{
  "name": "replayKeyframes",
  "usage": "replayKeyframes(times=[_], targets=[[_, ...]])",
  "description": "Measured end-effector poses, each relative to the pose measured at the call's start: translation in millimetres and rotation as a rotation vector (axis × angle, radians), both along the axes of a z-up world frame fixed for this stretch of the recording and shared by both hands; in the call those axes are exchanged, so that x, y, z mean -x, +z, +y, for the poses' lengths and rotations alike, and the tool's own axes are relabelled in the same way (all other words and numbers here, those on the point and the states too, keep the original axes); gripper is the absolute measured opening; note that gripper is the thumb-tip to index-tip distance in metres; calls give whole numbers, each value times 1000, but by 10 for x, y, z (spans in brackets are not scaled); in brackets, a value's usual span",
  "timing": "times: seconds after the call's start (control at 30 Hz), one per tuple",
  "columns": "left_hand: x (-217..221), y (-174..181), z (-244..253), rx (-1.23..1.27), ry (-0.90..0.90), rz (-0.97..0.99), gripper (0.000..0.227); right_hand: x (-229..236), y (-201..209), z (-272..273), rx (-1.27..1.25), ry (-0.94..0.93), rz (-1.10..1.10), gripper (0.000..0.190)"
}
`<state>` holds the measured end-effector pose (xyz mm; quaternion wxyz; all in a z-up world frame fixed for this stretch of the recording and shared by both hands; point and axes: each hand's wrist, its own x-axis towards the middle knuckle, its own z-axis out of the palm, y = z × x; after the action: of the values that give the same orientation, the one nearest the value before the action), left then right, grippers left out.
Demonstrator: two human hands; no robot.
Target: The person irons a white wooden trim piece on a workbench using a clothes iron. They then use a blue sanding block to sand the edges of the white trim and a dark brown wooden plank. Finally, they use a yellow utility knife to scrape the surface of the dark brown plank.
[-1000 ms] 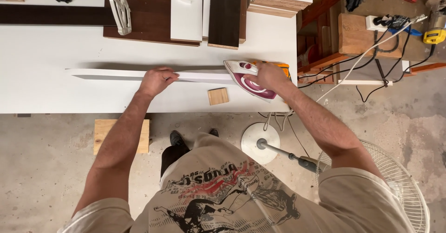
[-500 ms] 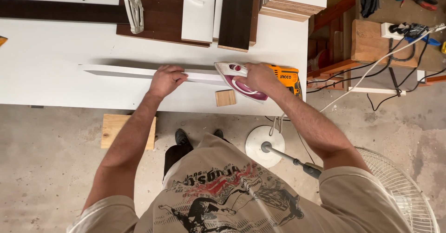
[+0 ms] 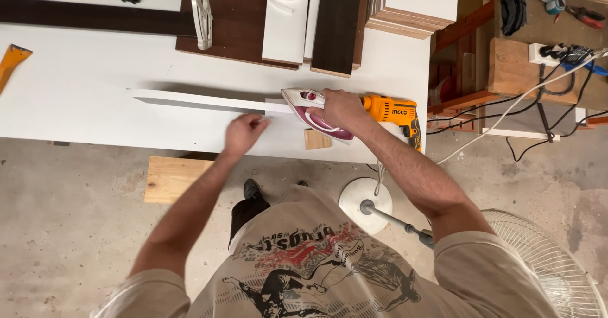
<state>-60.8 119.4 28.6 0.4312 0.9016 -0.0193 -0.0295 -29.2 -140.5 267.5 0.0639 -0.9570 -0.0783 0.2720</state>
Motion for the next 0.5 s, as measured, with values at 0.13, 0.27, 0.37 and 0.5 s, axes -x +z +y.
replayKeyframes(times=[0.13, 0.27, 0.37, 0.5], targets=[[-181, -396, -223, 417, 177, 480, 49, -52, -149, 54, 10, 10, -27, 64], [-241, -593, -231, 570, 226, 425, 17, -101, -172, 134, 4, 20, -13, 65], [-215, -560, -195, 611, 222, 440, 17, -84, -114, 224, 4, 14, -7, 65], [-221, -477, -128, 684, 224, 472, 16, -112, -114, 322, 9, 4, -14, 65]])
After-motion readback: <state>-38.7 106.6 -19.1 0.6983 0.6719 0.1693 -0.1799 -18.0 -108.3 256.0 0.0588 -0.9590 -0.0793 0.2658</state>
